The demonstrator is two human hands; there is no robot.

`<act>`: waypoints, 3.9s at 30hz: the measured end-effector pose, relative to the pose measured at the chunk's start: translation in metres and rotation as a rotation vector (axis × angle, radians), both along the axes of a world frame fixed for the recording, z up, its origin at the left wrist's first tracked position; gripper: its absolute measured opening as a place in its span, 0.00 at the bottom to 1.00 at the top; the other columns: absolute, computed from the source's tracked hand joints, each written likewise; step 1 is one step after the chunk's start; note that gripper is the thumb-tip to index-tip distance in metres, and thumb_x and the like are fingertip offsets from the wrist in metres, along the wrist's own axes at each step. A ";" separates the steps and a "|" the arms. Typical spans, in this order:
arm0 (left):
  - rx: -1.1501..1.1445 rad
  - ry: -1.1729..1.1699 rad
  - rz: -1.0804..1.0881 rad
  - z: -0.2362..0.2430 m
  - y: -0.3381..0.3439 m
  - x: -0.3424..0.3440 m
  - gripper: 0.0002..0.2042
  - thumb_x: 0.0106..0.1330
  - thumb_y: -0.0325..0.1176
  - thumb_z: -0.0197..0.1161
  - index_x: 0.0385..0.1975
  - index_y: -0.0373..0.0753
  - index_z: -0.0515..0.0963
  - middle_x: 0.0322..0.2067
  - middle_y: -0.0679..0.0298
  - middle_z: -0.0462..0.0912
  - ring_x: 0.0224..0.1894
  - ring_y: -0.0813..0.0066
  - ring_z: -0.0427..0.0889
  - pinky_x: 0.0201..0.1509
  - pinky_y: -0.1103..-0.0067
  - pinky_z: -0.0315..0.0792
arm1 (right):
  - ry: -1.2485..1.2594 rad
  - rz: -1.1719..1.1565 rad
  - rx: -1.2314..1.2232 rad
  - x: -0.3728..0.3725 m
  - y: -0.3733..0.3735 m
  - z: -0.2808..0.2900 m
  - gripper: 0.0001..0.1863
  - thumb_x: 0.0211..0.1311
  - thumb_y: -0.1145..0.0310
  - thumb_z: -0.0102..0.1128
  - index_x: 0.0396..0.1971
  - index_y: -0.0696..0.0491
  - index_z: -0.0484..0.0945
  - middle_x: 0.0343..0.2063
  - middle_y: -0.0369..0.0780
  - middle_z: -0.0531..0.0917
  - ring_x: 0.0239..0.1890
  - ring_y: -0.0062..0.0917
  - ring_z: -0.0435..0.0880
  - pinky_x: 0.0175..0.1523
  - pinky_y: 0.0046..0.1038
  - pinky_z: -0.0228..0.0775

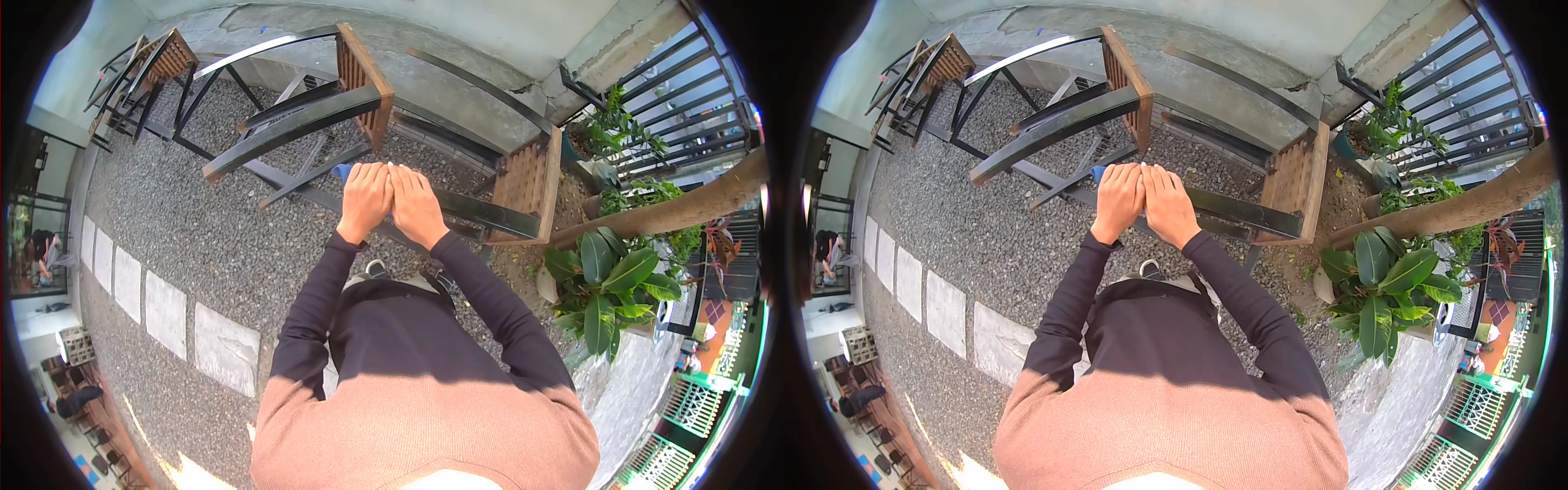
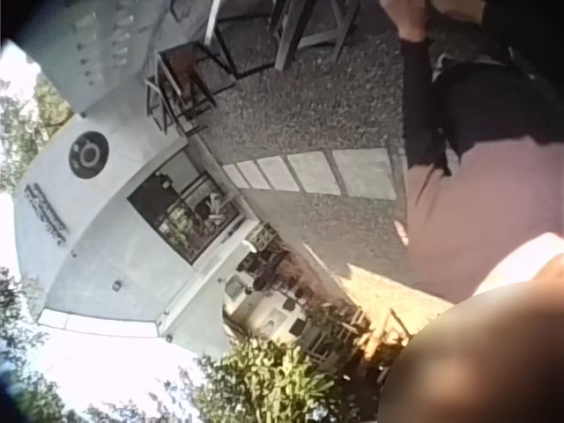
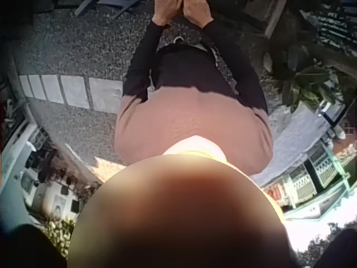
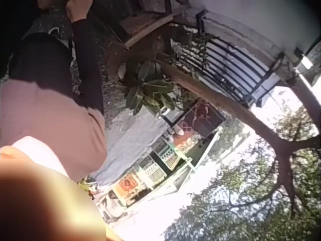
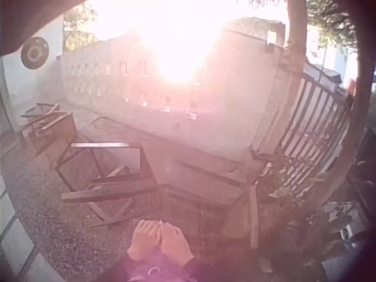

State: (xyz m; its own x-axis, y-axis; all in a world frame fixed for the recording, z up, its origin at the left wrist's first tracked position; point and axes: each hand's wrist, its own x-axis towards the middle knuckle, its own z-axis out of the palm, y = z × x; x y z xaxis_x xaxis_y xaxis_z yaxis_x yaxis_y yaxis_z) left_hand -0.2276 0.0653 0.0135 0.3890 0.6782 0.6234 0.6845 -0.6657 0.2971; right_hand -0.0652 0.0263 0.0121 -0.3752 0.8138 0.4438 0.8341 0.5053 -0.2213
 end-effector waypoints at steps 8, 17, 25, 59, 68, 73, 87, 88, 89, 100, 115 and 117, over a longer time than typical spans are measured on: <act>0.005 -0.011 0.172 -0.016 -0.012 0.014 0.17 0.75 0.32 0.56 0.56 0.27 0.82 0.56 0.50 0.86 0.63 0.51 0.81 0.76 0.57 0.66 | -0.060 0.075 0.058 0.009 0.003 -0.003 0.34 0.69 0.68 0.54 0.72 0.69 0.69 0.68 0.54 0.78 0.72 0.46 0.75 0.78 0.44 0.64; -0.031 0.005 0.257 -0.018 -0.022 0.036 0.21 0.77 0.34 0.53 0.63 0.29 0.80 0.60 0.50 0.85 0.71 0.51 0.77 0.82 0.55 0.59 | -0.023 0.099 0.041 0.028 -0.002 -0.001 0.32 0.68 0.70 0.56 0.70 0.68 0.70 0.66 0.54 0.79 0.70 0.45 0.77 0.73 0.42 0.69; -0.044 0.001 0.286 -0.019 -0.037 0.075 0.21 0.77 0.34 0.53 0.62 0.29 0.80 0.61 0.50 0.84 0.71 0.51 0.76 0.83 0.54 0.58 | 0.017 0.128 -0.014 0.066 -0.012 -0.005 0.32 0.67 0.70 0.57 0.70 0.68 0.70 0.65 0.54 0.80 0.68 0.44 0.79 0.72 0.41 0.70; -0.092 0.066 0.130 -0.013 -0.079 0.214 0.18 0.75 0.34 0.55 0.55 0.28 0.83 0.55 0.51 0.87 0.64 0.53 0.80 0.77 0.57 0.65 | 0.093 0.039 -0.074 0.206 -0.074 -0.003 0.34 0.66 0.71 0.58 0.70 0.70 0.70 0.64 0.55 0.80 0.67 0.46 0.78 0.73 0.43 0.68; -0.111 0.089 0.053 -0.013 -0.087 0.247 0.18 0.75 0.34 0.55 0.55 0.28 0.83 0.54 0.50 0.86 0.63 0.52 0.81 0.76 0.56 0.66 | 0.057 0.011 -0.047 0.242 -0.090 -0.004 0.33 0.66 0.71 0.58 0.70 0.70 0.70 0.66 0.57 0.78 0.71 0.49 0.76 0.77 0.46 0.65; -0.117 0.138 0.017 -0.013 -0.092 0.267 0.20 0.75 0.35 0.54 0.56 0.27 0.82 0.55 0.48 0.85 0.63 0.51 0.80 0.77 0.56 0.65 | 0.064 0.006 -0.067 0.265 -0.098 -0.006 0.34 0.67 0.70 0.59 0.70 0.71 0.69 0.67 0.58 0.78 0.71 0.50 0.75 0.78 0.46 0.64; -0.160 0.134 -0.018 -0.017 -0.098 0.281 0.22 0.78 0.35 0.54 0.64 0.26 0.78 0.64 0.46 0.82 0.71 0.48 0.76 0.81 0.56 0.62 | 0.016 -0.037 -0.077 0.284 -0.109 -0.008 0.37 0.71 0.63 0.62 0.73 0.70 0.67 0.70 0.58 0.75 0.75 0.50 0.72 0.82 0.46 0.60; -0.158 0.136 -0.024 -0.016 -0.099 0.280 0.22 0.78 0.35 0.54 0.64 0.26 0.78 0.64 0.46 0.82 0.71 0.48 0.76 0.81 0.56 0.62 | 0.027 -0.046 -0.091 0.284 -0.110 -0.007 0.38 0.71 0.61 0.63 0.73 0.70 0.66 0.71 0.58 0.75 0.76 0.50 0.71 0.83 0.46 0.60; -0.132 0.116 -0.033 -0.015 -0.100 0.278 0.22 0.79 0.35 0.54 0.65 0.26 0.77 0.65 0.45 0.82 0.73 0.47 0.75 0.82 0.56 0.60 | 0.039 -0.054 -0.105 0.283 -0.110 -0.007 0.40 0.71 0.58 0.64 0.74 0.69 0.66 0.71 0.58 0.74 0.77 0.50 0.71 0.83 0.46 0.59; -0.170 0.240 -0.150 -0.006 -0.093 0.254 0.24 0.84 0.38 0.52 0.71 0.28 0.74 0.70 0.47 0.78 0.74 0.49 0.74 0.82 0.56 0.60 | 0.058 -0.141 -0.102 0.266 -0.113 -0.008 0.41 0.72 0.56 0.64 0.75 0.68 0.65 0.72 0.57 0.73 0.78 0.52 0.69 0.84 0.49 0.57; -0.151 0.249 -0.255 -0.001 -0.072 0.221 0.24 0.82 0.37 0.53 0.71 0.28 0.73 0.69 0.46 0.79 0.71 0.50 0.77 0.78 0.57 0.65 | 0.018 -0.272 -0.124 0.224 -0.103 -0.007 0.36 0.76 0.59 0.58 0.75 0.67 0.67 0.72 0.54 0.75 0.77 0.49 0.70 0.83 0.51 0.56; -0.142 0.242 -0.257 0.000 -0.069 0.214 0.24 0.82 0.37 0.53 0.70 0.28 0.73 0.68 0.46 0.79 0.70 0.50 0.77 0.77 0.57 0.65 | 0.015 -0.272 -0.127 0.218 -0.099 -0.007 0.36 0.76 0.58 0.58 0.75 0.67 0.67 0.72 0.54 0.75 0.77 0.49 0.70 0.83 0.51 0.56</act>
